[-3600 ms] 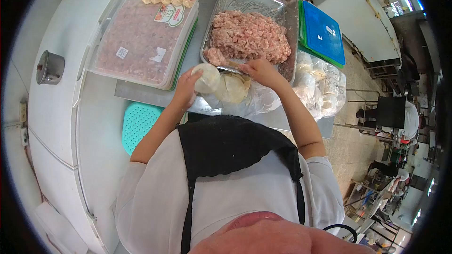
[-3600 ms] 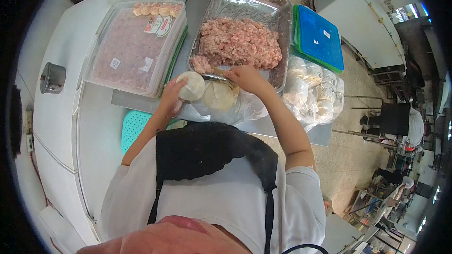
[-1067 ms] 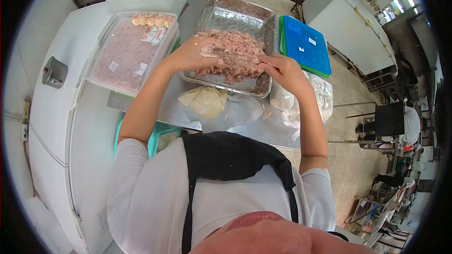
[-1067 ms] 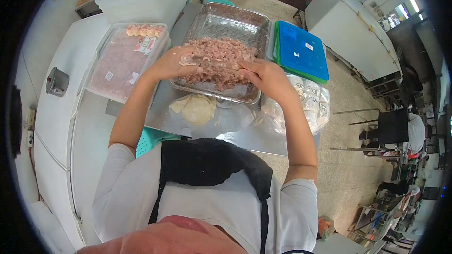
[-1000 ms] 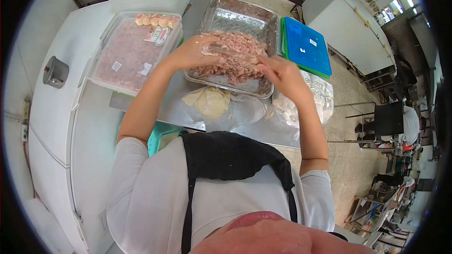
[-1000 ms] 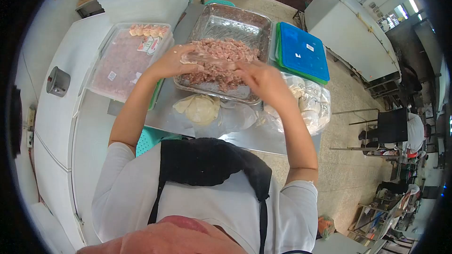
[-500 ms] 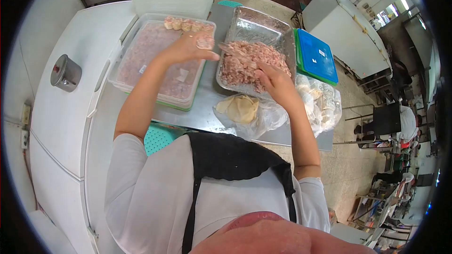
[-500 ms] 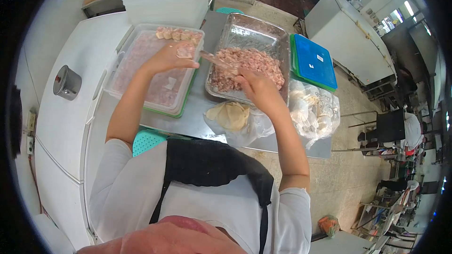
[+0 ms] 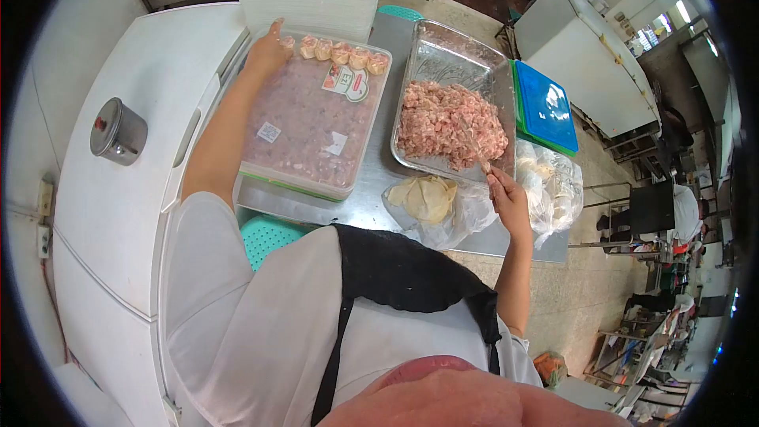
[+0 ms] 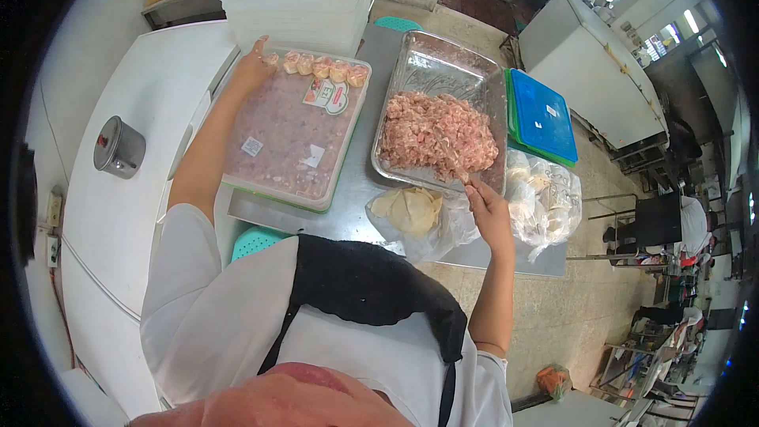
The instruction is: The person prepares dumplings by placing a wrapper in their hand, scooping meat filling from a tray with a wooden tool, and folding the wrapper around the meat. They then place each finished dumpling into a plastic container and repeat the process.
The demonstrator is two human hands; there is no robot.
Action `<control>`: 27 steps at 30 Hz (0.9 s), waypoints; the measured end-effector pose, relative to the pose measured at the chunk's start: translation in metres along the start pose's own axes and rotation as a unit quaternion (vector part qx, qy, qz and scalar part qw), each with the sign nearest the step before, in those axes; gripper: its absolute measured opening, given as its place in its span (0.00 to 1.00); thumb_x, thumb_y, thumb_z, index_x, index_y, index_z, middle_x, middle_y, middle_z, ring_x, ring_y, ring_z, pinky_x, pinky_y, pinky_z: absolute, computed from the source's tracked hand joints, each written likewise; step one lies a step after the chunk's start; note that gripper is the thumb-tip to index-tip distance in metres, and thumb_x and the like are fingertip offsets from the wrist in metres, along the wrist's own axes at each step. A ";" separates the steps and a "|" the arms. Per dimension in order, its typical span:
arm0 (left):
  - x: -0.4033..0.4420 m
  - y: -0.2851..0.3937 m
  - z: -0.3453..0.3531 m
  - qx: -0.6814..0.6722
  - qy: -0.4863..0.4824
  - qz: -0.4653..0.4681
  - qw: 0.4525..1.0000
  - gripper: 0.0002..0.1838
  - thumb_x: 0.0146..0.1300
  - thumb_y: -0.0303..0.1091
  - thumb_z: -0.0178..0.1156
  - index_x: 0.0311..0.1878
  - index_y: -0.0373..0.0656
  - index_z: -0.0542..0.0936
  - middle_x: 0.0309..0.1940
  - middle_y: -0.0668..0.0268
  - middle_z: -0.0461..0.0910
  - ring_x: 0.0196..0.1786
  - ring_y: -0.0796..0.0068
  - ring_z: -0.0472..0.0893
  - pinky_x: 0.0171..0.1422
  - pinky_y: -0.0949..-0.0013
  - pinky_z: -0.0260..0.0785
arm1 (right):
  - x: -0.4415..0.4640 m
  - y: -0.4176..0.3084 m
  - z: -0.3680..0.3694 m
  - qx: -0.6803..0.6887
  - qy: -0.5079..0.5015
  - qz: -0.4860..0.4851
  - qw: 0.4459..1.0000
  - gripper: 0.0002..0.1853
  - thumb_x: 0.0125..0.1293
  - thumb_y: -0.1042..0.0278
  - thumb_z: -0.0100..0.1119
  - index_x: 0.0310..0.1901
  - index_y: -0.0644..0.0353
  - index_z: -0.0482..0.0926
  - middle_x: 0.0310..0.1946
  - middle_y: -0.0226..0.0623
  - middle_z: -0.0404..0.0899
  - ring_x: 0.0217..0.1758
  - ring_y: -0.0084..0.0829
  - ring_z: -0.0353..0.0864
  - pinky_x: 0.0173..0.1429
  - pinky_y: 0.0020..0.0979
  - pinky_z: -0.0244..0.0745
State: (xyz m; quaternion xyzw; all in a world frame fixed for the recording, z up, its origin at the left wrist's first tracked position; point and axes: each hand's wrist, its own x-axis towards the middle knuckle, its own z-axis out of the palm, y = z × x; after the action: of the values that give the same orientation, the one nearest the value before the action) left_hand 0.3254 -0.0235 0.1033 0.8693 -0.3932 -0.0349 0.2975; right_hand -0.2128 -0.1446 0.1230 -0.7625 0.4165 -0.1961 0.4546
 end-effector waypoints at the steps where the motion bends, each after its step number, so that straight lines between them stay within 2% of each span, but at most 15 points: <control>1: 0.001 0.005 0.000 0.023 -0.022 -0.019 0.999 0.48 0.50 0.37 0.65 0.73 0.45 0.51 0.42 0.44 0.80 0.46 0.47 0.81 0.50 0.55 0.73 | -0.001 0.000 0.000 0.000 0.001 0.001 1.000 0.16 0.69 0.65 0.56 0.53 0.67 0.78 0.29 0.22 0.75 0.31 0.18 0.70 0.36 0.22 0.68; 4: 0.016 0.002 0.015 0.081 -0.019 0.013 0.996 0.51 0.50 0.38 0.66 0.75 0.46 0.47 0.40 0.43 0.81 0.44 0.45 0.81 0.50 0.54 0.73 | -0.002 0.001 -0.001 -0.020 -0.005 -0.049 0.999 0.17 0.69 0.65 0.57 0.53 0.67 0.77 0.29 0.27 0.77 0.33 0.19 0.71 0.38 0.24 0.69; 6: 0.028 -0.002 0.022 0.085 -0.004 0.026 0.996 0.52 0.50 0.38 0.66 0.75 0.46 0.46 0.40 0.42 0.80 0.45 0.45 0.81 0.50 0.53 0.73 | 0.002 0.007 -0.005 -0.110 -0.017 -0.135 0.985 0.17 0.68 0.63 0.56 0.53 0.66 0.78 0.32 0.41 0.81 0.35 0.29 0.78 0.42 0.31 0.72; 7: 0.030 -0.001 0.026 0.088 0.015 0.039 0.995 0.53 0.50 0.37 0.67 0.75 0.46 0.44 0.40 0.41 0.80 0.45 0.44 0.81 0.51 0.53 0.73 | 0.004 0.003 -0.010 -0.109 -0.011 -0.125 0.986 0.17 0.68 0.63 0.56 0.53 0.66 0.78 0.32 0.41 0.81 0.35 0.29 0.78 0.42 0.31 0.72; 9: 0.031 0.004 0.027 0.080 -0.009 0.021 0.997 0.54 0.49 0.36 0.68 0.75 0.46 0.44 0.41 0.41 0.80 0.46 0.44 0.81 0.51 0.54 0.73 | 0.014 -0.005 -0.026 -0.234 -0.074 -0.127 0.961 0.15 0.67 0.63 0.55 0.45 0.67 0.80 0.33 0.54 0.80 0.37 0.44 0.81 0.43 0.39 0.73; 11: 0.028 0.012 0.020 0.076 -0.032 0.003 0.997 0.56 0.48 0.34 0.68 0.75 0.46 0.43 0.42 0.41 0.80 0.47 0.44 0.80 0.51 0.54 0.73 | 0.039 0.011 -0.053 -0.354 -0.111 -0.128 0.920 0.13 0.64 0.63 0.55 0.34 0.67 0.81 0.33 0.56 0.79 0.39 0.51 0.80 0.42 0.46 0.72; 13: 0.020 0.016 0.008 0.131 -0.080 0.025 0.988 0.52 0.47 0.34 0.69 0.74 0.45 0.50 0.50 0.41 0.77 0.50 0.45 0.79 0.52 0.55 0.73 | 0.052 0.002 -0.073 -0.488 -0.089 -0.105 0.862 0.14 0.61 0.63 0.55 0.26 0.65 0.80 0.27 0.52 0.80 0.35 0.50 0.81 0.40 0.48 0.73; 14: 0.012 0.021 0.007 0.132 -0.086 0.027 0.987 0.52 0.47 0.34 0.69 0.74 0.45 0.50 0.50 0.41 0.77 0.50 0.45 0.79 0.52 0.55 0.73 | 0.058 0.001 -0.079 -0.486 -0.091 -0.100 0.863 0.14 0.61 0.63 0.55 0.26 0.65 0.80 0.27 0.52 0.80 0.35 0.50 0.81 0.40 0.48 0.73; 16: -0.011 0.041 -0.003 0.153 0.049 0.220 0.962 0.42 0.50 0.33 0.67 0.71 0.47 0.61 0.57 0.46 0.74 0.52 0.49 0.79 0.53 0.56 0.73 | 0.075 0.001 -0.085 -0.557 -0.063 -0.160 0.813 0.14 0.60 0.61 0.55 0.25 0.61 0.82 0.26 0.48 0.81 0.32 0.47 0.82 0.37 0.45 0.76; 17: -0.025 0.058 -0.007 0.155 0.047 0.219 0.962 0.42 0.50 0.33 0.67 0.71 0.47 0.61 0.57 0.46 0.74 0.52 0.49 0.79 0.53 0.56 0.73 | 0.091 0.020 -0.079 -0.579 -0.055 -0.177 0.794 0.13 0.60 0.62 0.55 0.25 0.60 0.83 0.25 0.46 0.81 0.30 0.46 0.83 0.35 0.44 0.77; 19: -0.078 0.137 -0.014 -0.036 0.008 0.205 0.978 0.31 0.55 0.32 0.65 0.65 0.49 0.71 0.60 0.55 0.73 0.52 0.58 0.79 0.54 0.61 0.72 | 0.103 0.062 -0.052 -0.584 -0.053 -0.209 0.783 0.11 0.58 0.65 0.54 0.25 0.59 0.83 0.24 0.45 0.82 0.29 0.44 0.84 0.31 0.42 0.78; 21: -0.129 0.193 -0.001 -0.103 -0.016 0.205 0.973 0.25 0.57 0.31 0.64 0.60 0.50 0.75 0.55 0.62 0.77 0.50 0.68 0.78 0.52 0.67 0.71 | 0.092 0.070 -0.033 -0.563 -0.060 -0.225 0.793 0.10 0.57 0.67 0.53 0.25 0.58 0.83 0.24 0.44 0.82 0.29 0.43 0.84 0.30 0.42 0.78; 23: -0.169 0.218 0.036 -0.253 -0.133 0.193 0.939 0.16 0.60 0.30 0.62 0.53 0.44 0.79 0.54 0.63 0.78 0.56 0.70 0.76 0.58 0.71 0.67 | 0.075 0.067 -0.036 -0.520 -0.125 -0.274 0.799 0.09 0.56 0.69 0.53 0.26 0.60 0.83 0.24 0.45 0.82 0.29 0.44 0.84 0.30 0.43 0.79; 25: -0.206 0.243 0.073 -0.257 -0.206 0.179 0.927 0.09 0.61 0.31 0.61 0.44 0.41 0.80 0.51 0.63 0.79 0.54 0.72 0.77 0.55 0.70 0.69 | 0.067 0.070 -0.047 -0.531 -0.151 -0.296 0.780 0.09 0.56 0.69 0.53 0.26 0.60 0.83 0.24 0.46 0.82 0.30 0.43 0.85 0.31 0.42 0.79; 27: -0.225 0.237 0.129 -0.231 -0.293 0.170 0.912 0.11 0.59 0.31 0.62 0.45 0.41 0.80 0.46 0.62 0.80 0.50 0.66 0.78 0.54 0.67 0.70 | 0.071 0.058 -0.065 -0.540 -0.174 -0.324 0.757 0.09 0.55 0.69 0.54 0.26 0.60 0.83 0.24 0.46 0.82 0.30 0.43 0.85 0.31 0.42 0.79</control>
State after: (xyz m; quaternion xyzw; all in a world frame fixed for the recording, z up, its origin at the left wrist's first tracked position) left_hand -0.0245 -0.0496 0.0873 0.6472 -0.5854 -0.3272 0.3626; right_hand -0.2424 -0.2510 0.1011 -0.9918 0.0950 0.0620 -0.0587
